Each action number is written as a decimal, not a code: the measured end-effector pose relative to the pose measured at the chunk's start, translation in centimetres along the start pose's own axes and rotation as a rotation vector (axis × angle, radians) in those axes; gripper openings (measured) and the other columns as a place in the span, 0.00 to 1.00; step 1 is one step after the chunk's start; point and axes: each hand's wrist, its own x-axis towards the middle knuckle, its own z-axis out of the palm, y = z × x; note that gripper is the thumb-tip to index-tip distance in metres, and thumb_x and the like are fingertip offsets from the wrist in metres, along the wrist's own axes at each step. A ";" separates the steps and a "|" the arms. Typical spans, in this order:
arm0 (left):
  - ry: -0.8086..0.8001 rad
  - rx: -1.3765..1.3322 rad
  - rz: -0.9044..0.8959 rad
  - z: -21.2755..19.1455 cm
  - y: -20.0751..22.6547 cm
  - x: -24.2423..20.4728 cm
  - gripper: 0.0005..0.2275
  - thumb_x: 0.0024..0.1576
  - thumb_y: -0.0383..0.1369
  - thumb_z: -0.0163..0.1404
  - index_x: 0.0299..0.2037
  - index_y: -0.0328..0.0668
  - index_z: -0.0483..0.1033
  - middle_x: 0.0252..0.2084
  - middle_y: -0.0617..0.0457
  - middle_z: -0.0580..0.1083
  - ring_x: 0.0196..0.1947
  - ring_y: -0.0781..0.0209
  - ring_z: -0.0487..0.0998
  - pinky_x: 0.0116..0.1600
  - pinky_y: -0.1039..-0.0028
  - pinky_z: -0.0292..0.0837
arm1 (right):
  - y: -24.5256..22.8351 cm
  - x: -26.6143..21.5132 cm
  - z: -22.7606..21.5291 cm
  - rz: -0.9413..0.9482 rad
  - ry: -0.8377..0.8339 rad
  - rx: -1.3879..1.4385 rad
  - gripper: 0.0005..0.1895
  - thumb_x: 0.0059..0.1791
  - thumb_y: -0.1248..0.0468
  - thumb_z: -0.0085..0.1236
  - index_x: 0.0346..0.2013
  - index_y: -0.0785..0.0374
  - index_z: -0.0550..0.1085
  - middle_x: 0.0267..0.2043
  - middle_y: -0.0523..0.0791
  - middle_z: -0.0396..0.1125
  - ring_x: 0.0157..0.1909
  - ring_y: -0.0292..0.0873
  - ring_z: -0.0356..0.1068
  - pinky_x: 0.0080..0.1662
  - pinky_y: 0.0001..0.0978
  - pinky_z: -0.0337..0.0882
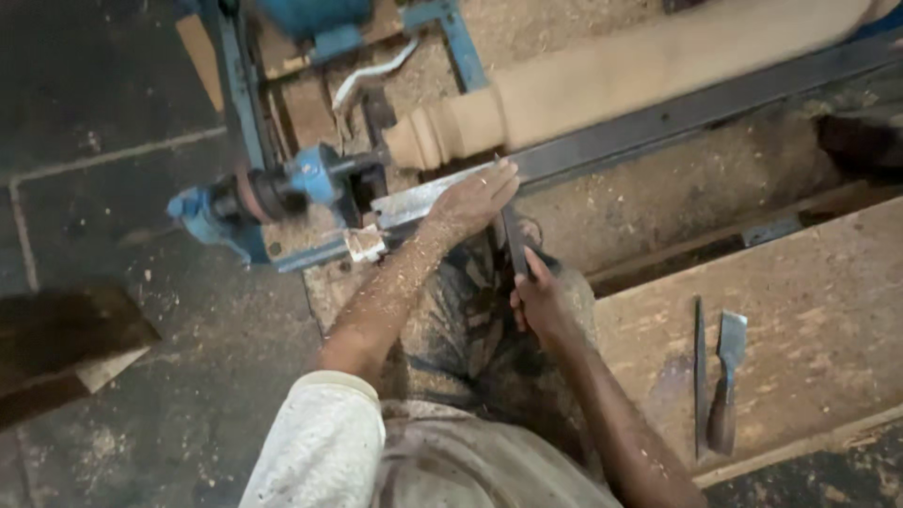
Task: The person uses a chisel to shape a cylindrical piece of wood mounted on a lathe. They hold the tool against the spinning wood to carve a decorative, bulbous design into the end of the piece.
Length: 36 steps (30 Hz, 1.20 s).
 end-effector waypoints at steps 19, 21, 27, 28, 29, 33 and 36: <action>0.015 0.052 -0.018 -0.4 0.0 1.2 0.21 0.59 0.31 0.45 0.63 0.33 0.70 0.65 0.42 0.70 0.69 0.48 0.67 0.71 0.67 0.66 | -7.1 -1.3 -0.7 0.236 0.179 -0.259 0.28 0.53 0.61 0.48 0.69 0.36 0.67 0.20 0.40 0.61 0.19 0.38 0.59 0.23 0.35 0.60; 0.018 0.051 -0.019 -0.3 0.3 1.1 0.21 0.58 0.31 0.46 0.62 0.34 0.70 0.64 0.42 0.70 0.68 0.48 0.68 0.70 0.67 0.67 | -6.7 -1.1 -0.8 0.229 0.151 -0.234 0.27 0.54 0.61 0.48 0.69 0.38 0.68 0.19 0.41 0.60 0.18 0.40 0.58 0.22 0.36 0.59; 0.062 0.070 0.021 -0.7 -0.4 1.5 0.20 0.59 0.30 0.47 0.63 0.35 0.70 0.65 0.45 0.70 0.68 0.50 0.69 0.66 0.69 0.71 | 0.6 0.8 0.5 -0.130 0.151 -0.166 0.28 0.56 0.62 0.48 0.72 0.48 0.63 0.22 0.38 0.64 0.21 0.32 0.60 0.23 0.31 0.62; 0.047 0.054 0.032 -0.7 -0.3 1.2 0.21 0.58 0.30 0.47 0.62 0.34 0.70 0.64 0.45 0.70 0.68 0.50 0.69 0.66 0.69 0.72 | 2.0 0.6 1.4 -0.276 0.154 -0.173 0.28 0.56 0.63 0.48 0.73 0.51 0.62 0.23 0.38 0.65 0.22 0.30 0.61 0.24 0.30 0.63; 0.032 0.038 0.043 -0.6 -0.2 0.9 0.21 0.57 0.30 0.47 0.62 0.34 0.71 0.64 0.45 0.71 0.68 0.49 0.69 0.65 0.69 0.73 | 2.6 1.0 1.8 -0.154 0.175 -0.081 0.28 0.56 0.62 0.47 0.73 0.49 0.61 0.22 0.38 0.63 0.20 0.32 0.58 0.23 0.31 0.61; 0.018 0.041 0.002 -0.2 0.2 1.1 0.19 0.58 0.30 0.47 0.60 0.34 0.71 0.63 0.45 0.71 0.68 0.49 0.69 0.68 0.68 0.71 | 2.0 1.8 2.0 0.086 0.174 0.108 0.31 0.54 0.62 0.47 0.73 0.45 0.59 0.21 0.39 0.59 0.17 0.36 0.53 0.21 0.34 0.55; 0.001 0.094 0.047 -0.4 -0.3 1.5 0.21 0.57 0.32 0.46 0.60 0.30 0.71 0.62 0.43 0.71 0.67 0.46 0.68 0.70 0.66 0.67 | 1.1 2.1 -0.1 -0.028 0.166 -0.118 0.30 0.54 0.62 0.49 0.72 0.48 0.61 0.21 0.41 0.62 0.20 0.36 0.58 0.23 0.34 0.61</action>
